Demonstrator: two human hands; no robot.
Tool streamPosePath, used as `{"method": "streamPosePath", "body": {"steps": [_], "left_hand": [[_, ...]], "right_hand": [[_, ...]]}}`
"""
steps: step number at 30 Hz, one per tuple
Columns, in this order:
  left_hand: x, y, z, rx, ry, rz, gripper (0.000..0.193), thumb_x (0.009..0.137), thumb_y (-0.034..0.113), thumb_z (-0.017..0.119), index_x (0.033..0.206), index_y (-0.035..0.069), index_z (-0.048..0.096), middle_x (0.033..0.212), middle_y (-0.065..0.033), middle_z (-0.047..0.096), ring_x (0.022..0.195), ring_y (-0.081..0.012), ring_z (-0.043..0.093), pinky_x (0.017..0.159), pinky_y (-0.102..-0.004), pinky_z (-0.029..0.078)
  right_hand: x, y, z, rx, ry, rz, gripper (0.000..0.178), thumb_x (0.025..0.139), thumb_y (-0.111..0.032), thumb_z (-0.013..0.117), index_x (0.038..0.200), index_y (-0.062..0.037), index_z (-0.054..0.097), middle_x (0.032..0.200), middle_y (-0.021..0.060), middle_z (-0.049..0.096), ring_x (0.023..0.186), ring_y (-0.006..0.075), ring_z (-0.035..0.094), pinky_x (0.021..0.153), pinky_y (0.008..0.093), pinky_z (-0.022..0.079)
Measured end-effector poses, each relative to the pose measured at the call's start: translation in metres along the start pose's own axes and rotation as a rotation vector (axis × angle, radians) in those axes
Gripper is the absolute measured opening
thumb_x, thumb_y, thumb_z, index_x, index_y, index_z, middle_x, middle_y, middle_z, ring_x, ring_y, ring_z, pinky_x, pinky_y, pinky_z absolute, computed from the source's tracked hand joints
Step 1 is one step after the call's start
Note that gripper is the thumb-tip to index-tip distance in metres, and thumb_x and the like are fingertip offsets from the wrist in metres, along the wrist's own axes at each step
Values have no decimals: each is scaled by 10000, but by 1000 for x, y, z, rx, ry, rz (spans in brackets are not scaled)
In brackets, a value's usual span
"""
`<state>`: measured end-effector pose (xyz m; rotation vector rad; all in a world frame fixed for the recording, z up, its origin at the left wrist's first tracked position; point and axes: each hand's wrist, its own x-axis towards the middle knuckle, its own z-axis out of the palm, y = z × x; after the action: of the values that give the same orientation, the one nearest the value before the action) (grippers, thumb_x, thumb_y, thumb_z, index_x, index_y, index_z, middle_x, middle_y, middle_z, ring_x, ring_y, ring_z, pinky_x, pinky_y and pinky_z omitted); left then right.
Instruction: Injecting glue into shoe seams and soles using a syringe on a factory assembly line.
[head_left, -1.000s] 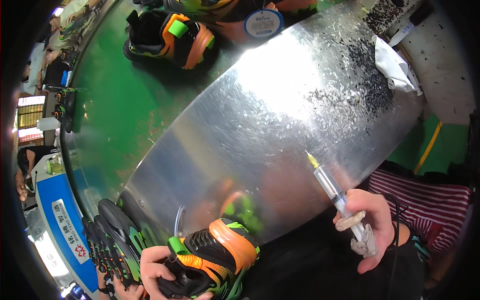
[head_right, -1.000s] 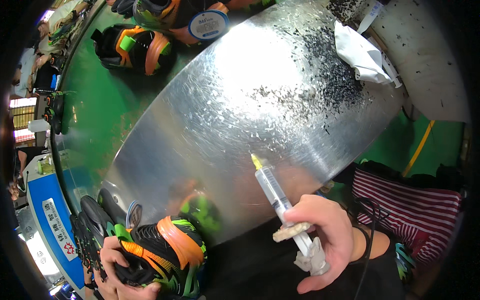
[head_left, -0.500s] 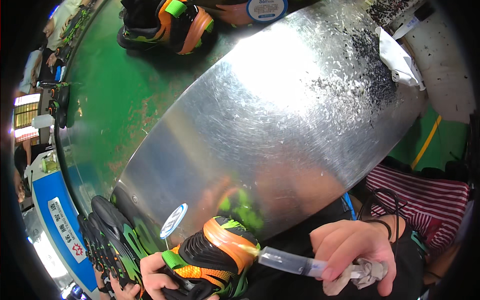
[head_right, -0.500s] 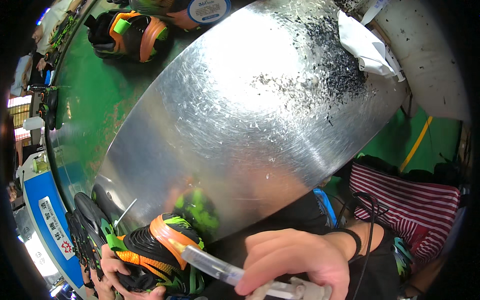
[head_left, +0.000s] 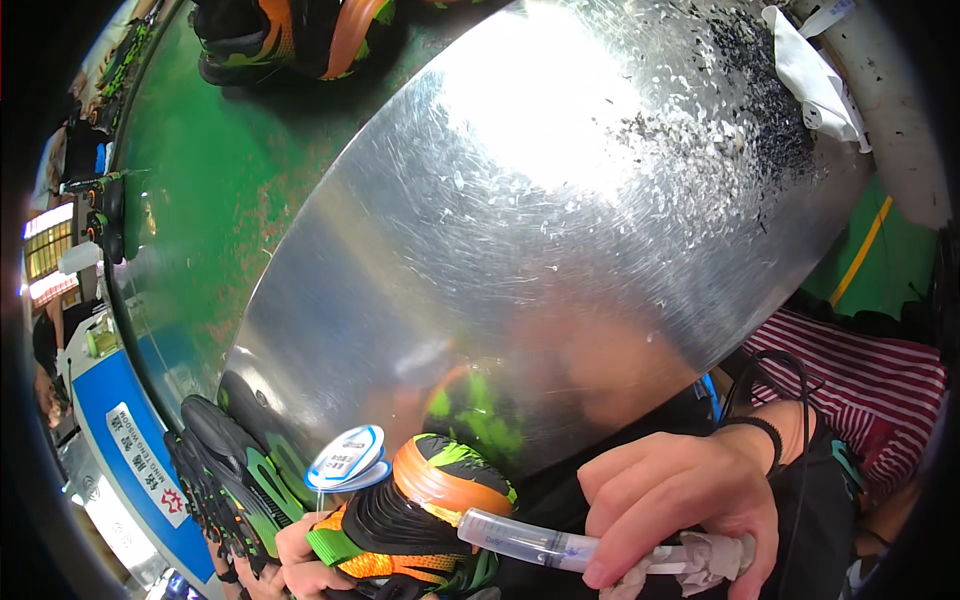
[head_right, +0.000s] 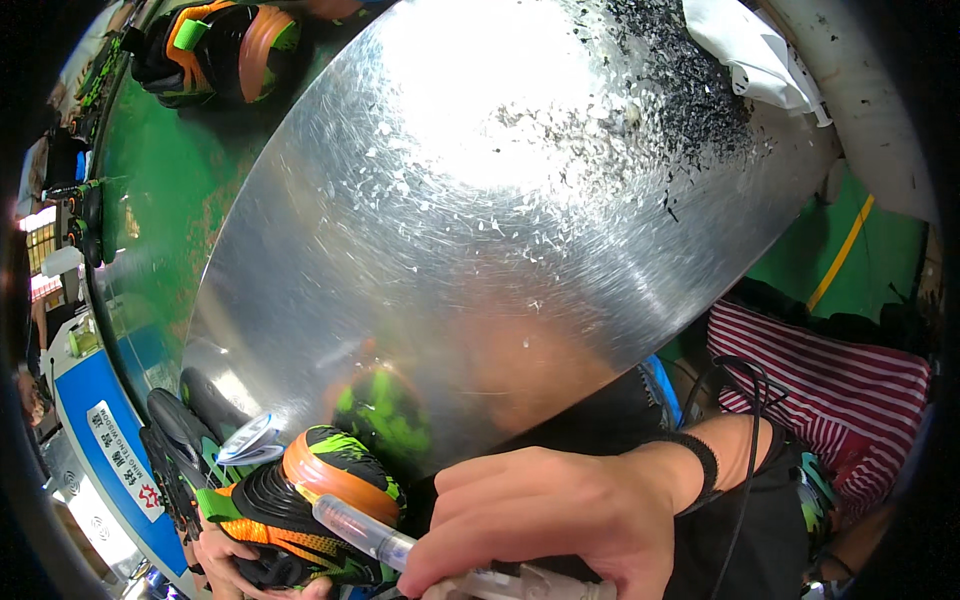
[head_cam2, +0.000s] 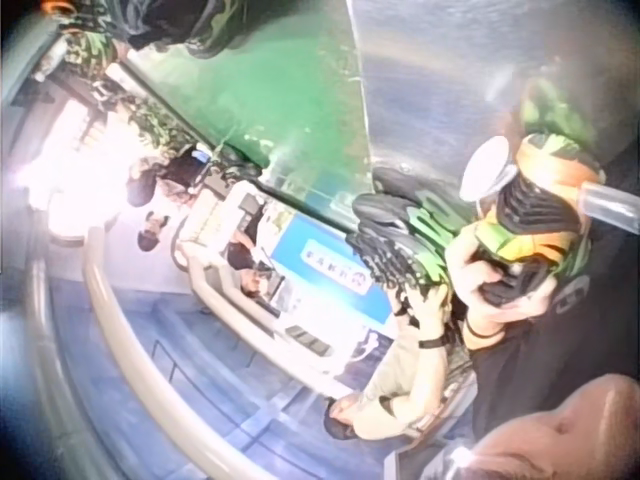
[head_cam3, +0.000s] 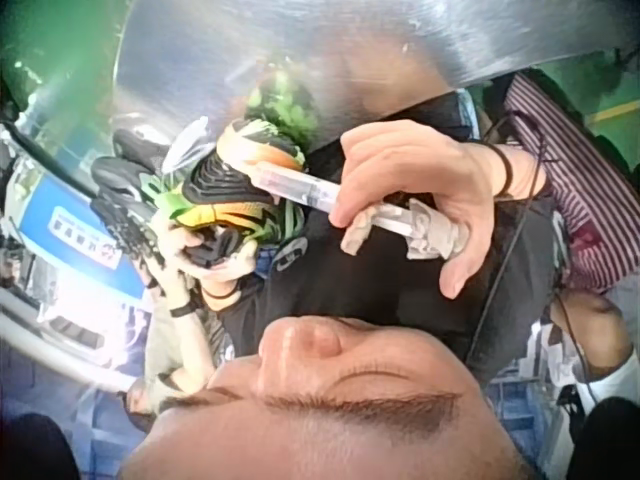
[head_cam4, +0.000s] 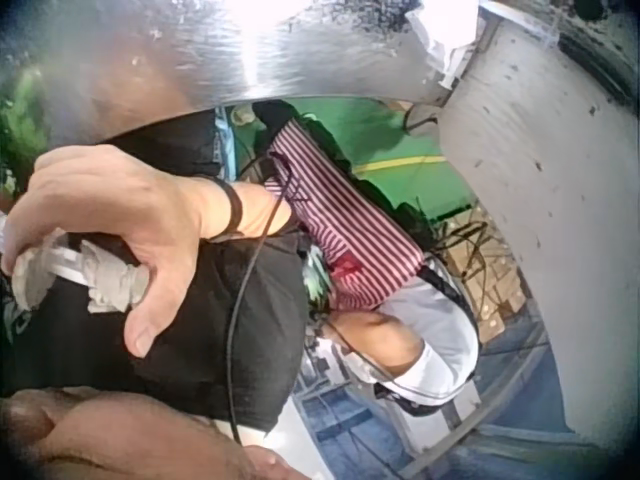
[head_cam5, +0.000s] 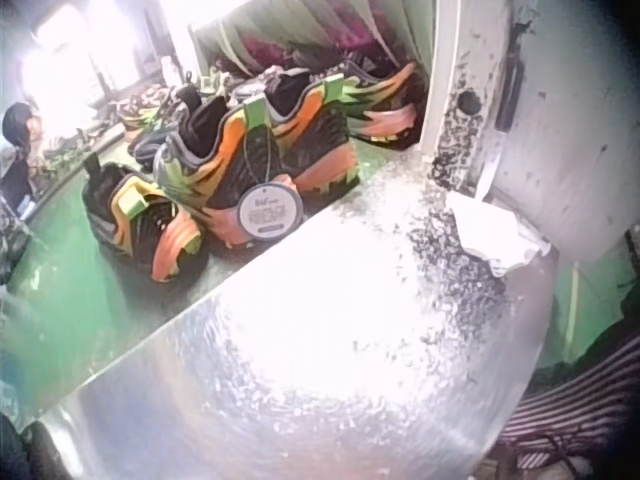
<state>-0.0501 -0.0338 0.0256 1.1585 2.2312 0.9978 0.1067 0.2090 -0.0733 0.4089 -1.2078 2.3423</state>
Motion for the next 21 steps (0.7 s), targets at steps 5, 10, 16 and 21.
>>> {"method": "streamPosePath", "body": {"steps": [5, 10, 16, 21], "left_hand": [[2, -1, -2, 15, -1, 10, 601, 578, 222, 851, 971, 87, 416, 1107, -211, 533, 952, -324, 598, 825, -407, 485], [3, -5, -3, 16, 9, 18, 605, 573, 226, 854, 966, 88, 415, 1103, -211, 534, 948, -325, 597, 826, -406, 485], [1, -5, -1, 9, 36, 28, 609, 567, 231, 857, 961, 89, 414, 1098, -211, 535, 943, -326, 596, 826, -403, 486], [-2, -2, 5, -5, 66, 42, 612, 563, 235, 860, 956, 90, 414, 1094, -211, 536, 939, -327, 596, 827, -401, 486]], "right_hand": [[8, -5, -4, 8, -54, 5, 746, 745, -587, 694, 1085, 69, 594, 896, 114, 674, 657, 228, 579, 569, 334, 391], [14, -10, -1, -15, -63, 15, 730, 751, -576, 693, 1080, 69, 601, 900, 96, 689, 645, 211, 578, 554, 321, 379], [13, -17, 2, -59, -82, 11, 701, 764, -573, 680, 1061, 59, 617, 869, 62, 698, 613, 183, 566, 530, 300, 364], [8, -25, 7, -130, -112, 12, 665, 774, -554, 676, 1044, 51, 624, 868, 52, 696, 608, 175, 566, 517, 300, 354]]}}
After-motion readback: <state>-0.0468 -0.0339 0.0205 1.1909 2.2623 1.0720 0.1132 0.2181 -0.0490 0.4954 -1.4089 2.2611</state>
